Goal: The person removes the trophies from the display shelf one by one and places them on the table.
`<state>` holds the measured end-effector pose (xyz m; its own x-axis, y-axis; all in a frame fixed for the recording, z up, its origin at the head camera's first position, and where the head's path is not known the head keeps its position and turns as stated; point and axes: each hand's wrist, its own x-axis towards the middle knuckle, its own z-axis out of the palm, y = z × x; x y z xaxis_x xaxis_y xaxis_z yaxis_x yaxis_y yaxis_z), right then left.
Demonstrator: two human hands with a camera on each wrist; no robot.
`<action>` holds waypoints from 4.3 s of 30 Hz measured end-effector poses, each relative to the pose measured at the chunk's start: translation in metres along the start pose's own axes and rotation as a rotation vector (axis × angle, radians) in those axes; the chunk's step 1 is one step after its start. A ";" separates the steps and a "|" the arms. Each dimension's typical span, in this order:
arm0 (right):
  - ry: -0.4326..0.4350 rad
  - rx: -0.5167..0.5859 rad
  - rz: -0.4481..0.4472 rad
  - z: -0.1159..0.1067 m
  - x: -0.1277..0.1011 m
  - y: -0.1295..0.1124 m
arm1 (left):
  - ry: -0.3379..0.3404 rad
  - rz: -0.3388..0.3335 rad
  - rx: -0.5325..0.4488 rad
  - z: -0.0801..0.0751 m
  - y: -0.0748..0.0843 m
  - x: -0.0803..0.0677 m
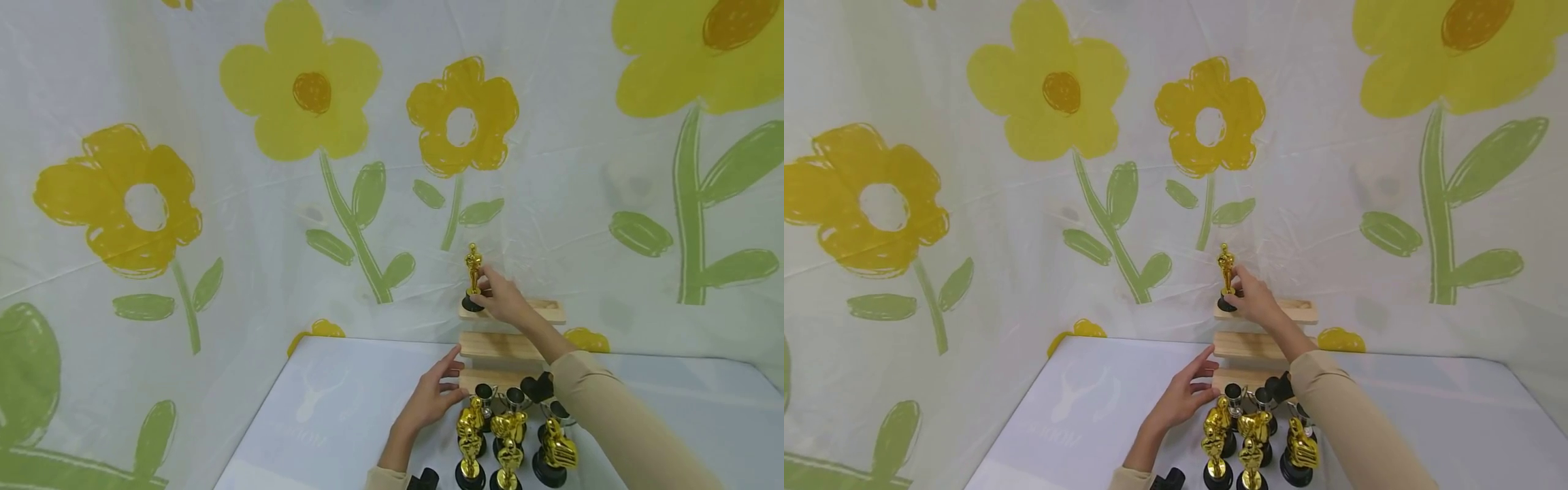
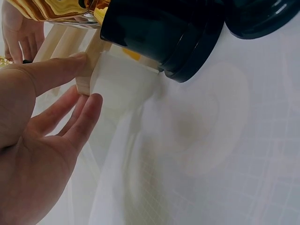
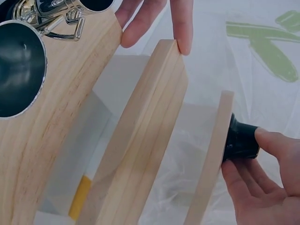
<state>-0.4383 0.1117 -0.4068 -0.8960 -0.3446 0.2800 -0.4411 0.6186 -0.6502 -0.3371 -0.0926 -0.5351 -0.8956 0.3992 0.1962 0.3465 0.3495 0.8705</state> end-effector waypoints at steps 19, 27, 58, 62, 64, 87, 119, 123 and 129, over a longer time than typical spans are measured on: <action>0.059 -0.117 -0.046 0.003 -0.003 -0.006 | 0.000 0.008 0.002 -0.001 0.002 -0.001; 0.051 -0.153 -0.038 0.002 -0.005 -0.010 | -0.004 0.012 -0.003 0.001 0.000 -0.002; 0.058 -0.059 -0.162 -0.022 -0.054 -0.015 | -0.006 0.031 0.003 -0.001 -0.001 0.000; 0.053 -0.054 -0.184 -0.025 -0.072 -0.022 | -0.004 0.011 0.006 0.000 -0.002 0.000; 0.055 -0.047 -0.188 -0.027 -0.082 -0.026 | -0.001 0.004 0.006 0.000 -0.002 0.001; 0.116 -0.109 -0.190 -0.031 -0.207 -0.039 | 0.021 0.054 -0.002 0.002 -0.004 0.002; -0.208 -0.023 0.054 0.002 -0.262 -0.006 | 0.008 0.016 0.022 0.003 -0.006 0.005; -0.227 -0.017 0.093 0.009 -0.266 0.000 | 0.006 0.010 0.022 0.005 -0.006 0.005; -0.319 0.011 0.156 0.020 -0.267 0.009 | 0.009 0.008 0.026 0.004 -0.006 0.004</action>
<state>-0.2022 0.1956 -0.5016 -0.8908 -0.4509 -0.0564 -0.2982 0.6738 -0.6761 -0.3421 -0.0895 -0.5417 -0.8951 0.3946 0.2076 0.3611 0.3683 0.8567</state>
